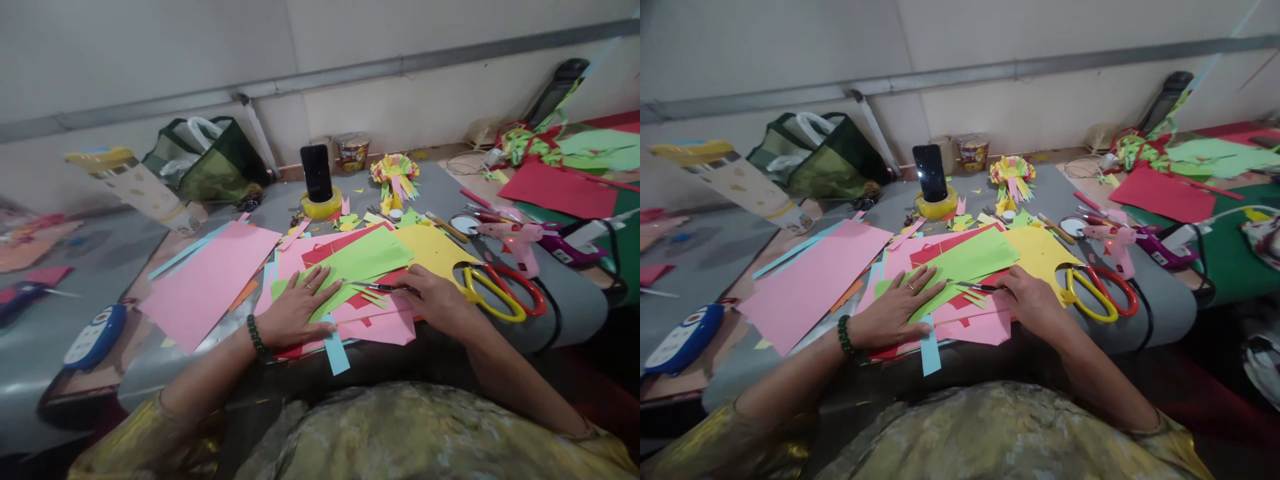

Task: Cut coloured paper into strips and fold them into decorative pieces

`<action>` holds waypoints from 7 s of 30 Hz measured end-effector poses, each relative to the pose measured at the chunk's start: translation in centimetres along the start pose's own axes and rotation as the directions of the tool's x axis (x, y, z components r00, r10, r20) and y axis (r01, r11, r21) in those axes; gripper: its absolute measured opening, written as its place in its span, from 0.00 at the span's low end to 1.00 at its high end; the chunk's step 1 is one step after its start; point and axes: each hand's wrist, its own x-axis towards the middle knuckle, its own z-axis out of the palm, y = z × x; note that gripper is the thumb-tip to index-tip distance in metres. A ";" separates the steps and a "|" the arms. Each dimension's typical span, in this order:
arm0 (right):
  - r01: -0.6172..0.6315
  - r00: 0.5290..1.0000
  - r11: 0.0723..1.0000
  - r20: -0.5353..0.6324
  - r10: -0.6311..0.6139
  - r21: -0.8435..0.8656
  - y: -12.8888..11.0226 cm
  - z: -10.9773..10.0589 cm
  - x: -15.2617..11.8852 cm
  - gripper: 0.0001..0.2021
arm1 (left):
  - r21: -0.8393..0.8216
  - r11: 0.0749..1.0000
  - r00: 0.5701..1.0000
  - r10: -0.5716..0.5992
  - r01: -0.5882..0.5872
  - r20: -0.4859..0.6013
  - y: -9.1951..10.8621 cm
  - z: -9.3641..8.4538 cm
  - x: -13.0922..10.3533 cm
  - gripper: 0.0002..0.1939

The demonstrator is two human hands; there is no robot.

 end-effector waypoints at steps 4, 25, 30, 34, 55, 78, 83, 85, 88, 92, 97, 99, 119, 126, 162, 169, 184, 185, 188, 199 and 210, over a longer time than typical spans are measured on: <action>0.048 0.998 0.997 0.033 -0.050 0.055 0.0 -0.1 0.0 0.10 | 0.007 1.000 1.000 0.005 -0.004 -0.018 0.0 0.4 -0.1 0.46; 0.076 0.996 0.993 0.042 -0.080 0.090 -0.2 0.3 0.4 0.09 | -0.030 0.999 0.999 0.017 -0.017 0.029 1.3 -0.3 1.3 0.46; 0.066 0.997 0.990 0.030 -0.070 0.121 0.9 0.5 0.0 0.09 | -0.017 1.000 0.999 0.018 -0.017 0.040 1.5 -0.7 1.7 0.44; 0.083 0.997 0.986 -0.012 -0.082 0.143 0.9 1.0 0.0 0.09 | 0.007 0.999 0.999 -0.033 0.033 0.038 0.0 -0.4 0.0 0.44; 0.160 0.984 0.987 0.083 -0.160 0.010 -2.8 1.5 1.2 0.11 | -0.008 0.998 0.998 -0.054 0.055 0.019 -0.5 0.4 -0.9 0.48; 0.180 0.981 0.984 0.082 -0.178 -0.009 -1.8 1.5 0.9 0.10 | -0.021 0.998 0.999 -0.053 0.053 0.003 -0.8 0.7 -1.9 0.47; 0.201 0.975 0.979 0.094 -0.203 0.028 -2.0 1.3 1.0 0.09 | -0.010 0.998 0.998 -0.062 0.062 0.007 -0.8 0.6 -1.9 0.48; 0.200 0.975 0.979 0.095 -0.201 0.027 -2.3 1.4 1.1 0.09 | -0.010 0.998 0.998 -0.058 0.058 0.005 -0.8 0.6 -2.0 0.48; 0.203 0.973 0.979 0.111 -0.201 -0.003 -3.0 1.6 1.3 0.09 | -0.011 0.998 0.998 -0.058 0.058 -0.004 -0.8 0.8 -1.9 0.48; 0.202 0.971 0.979 0.136 -0.196 -0.029 -4.1 1.9 1.6 0.08 | -0.017 0.998 0.998 -0.057 0.057 -0.004 -0.9 0.9 -1.9 0.48; 0.206 0.970 0.979 0.133 -0.202 -0.010 -4.1 2.1 1.7 0.08 | -0.047 0.998 0.999 -0.033 0.032 -0.008 -1.7 0.6 -2.4 0.49; 0.214 0.970 0.977 0.116 -0.213 0.007 -3.9 2.1 1.7 0.08 | -0.060 0.998 1.000 -0.023 0.023 -0.008 -2.2 0.5 -2.8 0.51; 0.230 0.960 0.973 0.155 -0.233 0.034 -4.7 2.3 1.9 0.09 | -0.029 1.000 1.000 -0.005 0.004 -0.014 -2.5 1.1 -3.2 0.51; 0.283 0.943 0.959 0.181 -0.280 0.009 -5.9 2.5 2.5 0.08 | -0.053 0.999 1.000 0.005 -0.005 -0.009 -2.9 1.0 -3.2 0.50; 0.253 0.932 0.962 0.240 -0.271 0.103 -7.1 2.8 3.4 0.08 | -0.012 1.000 1.000 0.025 -0.025 -0.016 -4.0 1.5 -4.1 0.50; 0.258 0.932 0.956 0.223 -0.285 0.142 -6.8 2.8 3.2 0.08 | -0.021 1.000 1.000 0.017 -0.017 0.005 -3.9 1.4 -4.1 0.50; 0.273 0.926 0.948 0.224 -0.305 0.162 -6.8 2.5 3.3 0.08 | -0.036 0.999 0.999 -0.021 0.023 0.050 -3.7 0.9 -4.1 0.50; 0.275 0.924 0.948 0.226 -0.307 0.161 -6.8 2.5 3.3 0.08 | -0.041 0.999 0.999 -0.018 0.020 0.046 -3.7 0.9 -4.1 0.49; 0.285 0.918 0.943 0.235 -0.320 0.173 -6.9 2.5 3.3 0.08 | -0.055 0.998 0.999 -0.015 0.017 0.048 -3.8 1.0 -4.1 0.48; 0.291 0.917 0.944 0.238 -0.321 0.155 -6.7 2.0 3.2 0.09 | -0.082 0.996 0.995 -0.024 0.032 0.097 -3.8 0.1 -4.0 0.44; 0.345 0.901 0.932 0.239 -0.362 0.110 -7.3 1.6 3.0 0.07 | -0.101 0.994 0.995 -0.041 0.051 0.096 -3.7 -0.7 -4.0 0.37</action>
